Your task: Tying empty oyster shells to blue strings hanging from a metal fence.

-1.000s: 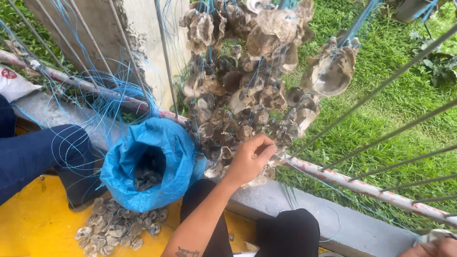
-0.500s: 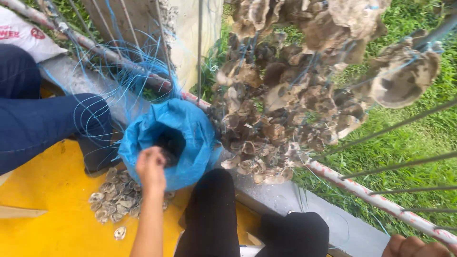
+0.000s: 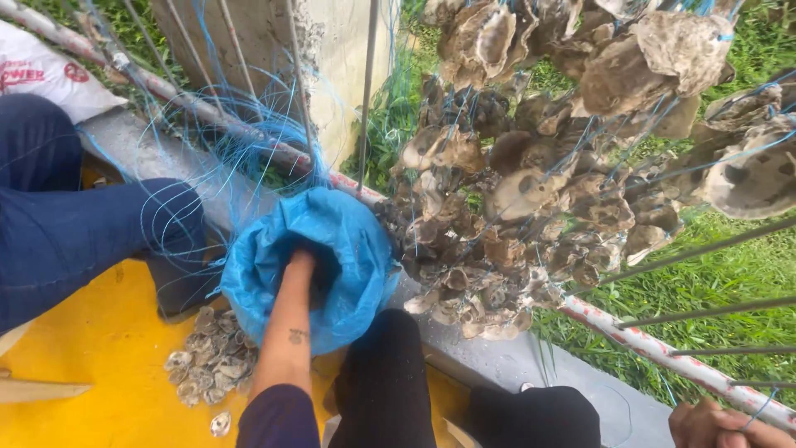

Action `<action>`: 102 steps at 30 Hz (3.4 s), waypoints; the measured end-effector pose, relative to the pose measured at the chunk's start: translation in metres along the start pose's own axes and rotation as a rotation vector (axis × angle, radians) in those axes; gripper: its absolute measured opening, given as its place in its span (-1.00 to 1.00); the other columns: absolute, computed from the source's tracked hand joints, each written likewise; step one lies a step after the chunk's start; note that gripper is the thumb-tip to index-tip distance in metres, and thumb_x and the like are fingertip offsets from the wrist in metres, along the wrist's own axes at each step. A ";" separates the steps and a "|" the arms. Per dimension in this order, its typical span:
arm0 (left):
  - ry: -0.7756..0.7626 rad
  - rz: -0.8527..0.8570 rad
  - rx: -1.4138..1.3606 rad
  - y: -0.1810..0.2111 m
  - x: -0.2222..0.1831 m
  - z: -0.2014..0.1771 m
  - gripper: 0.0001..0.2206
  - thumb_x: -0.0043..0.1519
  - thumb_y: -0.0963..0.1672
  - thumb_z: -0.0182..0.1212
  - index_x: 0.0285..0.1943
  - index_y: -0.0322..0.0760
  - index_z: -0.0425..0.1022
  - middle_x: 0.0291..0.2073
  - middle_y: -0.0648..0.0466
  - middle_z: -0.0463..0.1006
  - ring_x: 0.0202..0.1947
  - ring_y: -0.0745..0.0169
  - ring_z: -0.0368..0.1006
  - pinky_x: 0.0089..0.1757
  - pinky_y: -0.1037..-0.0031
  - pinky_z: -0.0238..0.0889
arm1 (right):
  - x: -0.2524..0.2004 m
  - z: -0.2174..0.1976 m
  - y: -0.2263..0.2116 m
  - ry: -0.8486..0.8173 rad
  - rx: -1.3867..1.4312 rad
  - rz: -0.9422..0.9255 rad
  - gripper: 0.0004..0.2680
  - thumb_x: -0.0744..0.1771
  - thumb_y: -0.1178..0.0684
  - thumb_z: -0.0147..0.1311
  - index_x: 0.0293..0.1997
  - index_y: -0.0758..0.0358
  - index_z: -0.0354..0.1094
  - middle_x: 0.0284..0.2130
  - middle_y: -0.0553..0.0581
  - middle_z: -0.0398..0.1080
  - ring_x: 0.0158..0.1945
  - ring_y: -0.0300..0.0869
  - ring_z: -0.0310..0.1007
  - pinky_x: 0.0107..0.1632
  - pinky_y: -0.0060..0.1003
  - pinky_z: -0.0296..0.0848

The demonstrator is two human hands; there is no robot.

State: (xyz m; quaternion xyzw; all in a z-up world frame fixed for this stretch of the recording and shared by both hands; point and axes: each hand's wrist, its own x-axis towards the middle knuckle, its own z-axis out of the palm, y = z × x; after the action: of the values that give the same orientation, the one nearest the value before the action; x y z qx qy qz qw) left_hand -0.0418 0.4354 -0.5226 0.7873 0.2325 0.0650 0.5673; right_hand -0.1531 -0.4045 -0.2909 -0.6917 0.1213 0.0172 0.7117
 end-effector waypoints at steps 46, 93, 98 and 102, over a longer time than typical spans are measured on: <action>0.095 0.268 0.709 -0.095 0.061 0.020 -0.71 0.28 -0.11 0.04 0.14 -0.27 0.49 0.12 -0.08 0.50 0.11 -0.07 0.45 0.08 0.27 0.32 | -0.032 0.138 -0.002 -0.184 0.288 -0.828 -0.84 0.46 0.23 -0.05 0.15 0.46 0.38 -0.49 0.16 0.32 -0.40 -0.18 0.33 -0.18 -0.06 0.34; -1.077 0.030 -1.435 0.432 -0.307 0.185 -0.58 0.26 -0.21 0.39 0.25 -0.38 0.32 0.09 0.02 0.46 0.08 0.24 0.49 0.14 0.40 0.44 | -0.131 0.253 -0.193 0.175 -0.681 -0.830 -0.90 0.32 0.27 0.16 -0.11 0.32 0.46 -0.48 0.07 0.40 -0.50 -0.29 0.33 -0.39 -0.40 0.30; -0.910 0.321 -1.241 0.431 -0.313 0.186 -0.56 0.24 -0.24 0.43 0.26 -0.36 0.33 0.19 -0.10 0.49 0.17 0.23 0.44 0.21 0.37 0.34 | -0.125 0.255 -0.192 0.165 -0.713 -0.824 -0.89 0.31 0.25 0.16 -0.10 0.31 0.49 -0.50 0.08 0.42 -0.49 -0.27 0.33 -0.39 -0.37 0.30; -0.816 0.406 -1.150 0.433 -0.322 0.181 -0.49 0.16 -0.27 0.44 0.26 -0.32 0.30 0.19 -0.09 0.49 0.20 0.22 0.43 0.22 0.33 0.34 | -0.119 0.255 -0.178 0.120 -0.647 -0.791 -0.89 0.32 0.23 0.14 -0.08 0.31 0.48 -0.46 0.05 0.46 -0.42 -0.34 0.41 -0.32 -0.40 0.37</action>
State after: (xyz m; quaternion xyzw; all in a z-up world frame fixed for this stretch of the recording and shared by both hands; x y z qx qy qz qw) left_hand -0.1336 0.0296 -0.1337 0.3541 -0.2188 -0.0177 0.9091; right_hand -0.1958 -0.1426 -0.0894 -0.8694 -0.1207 -0.2563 0.4049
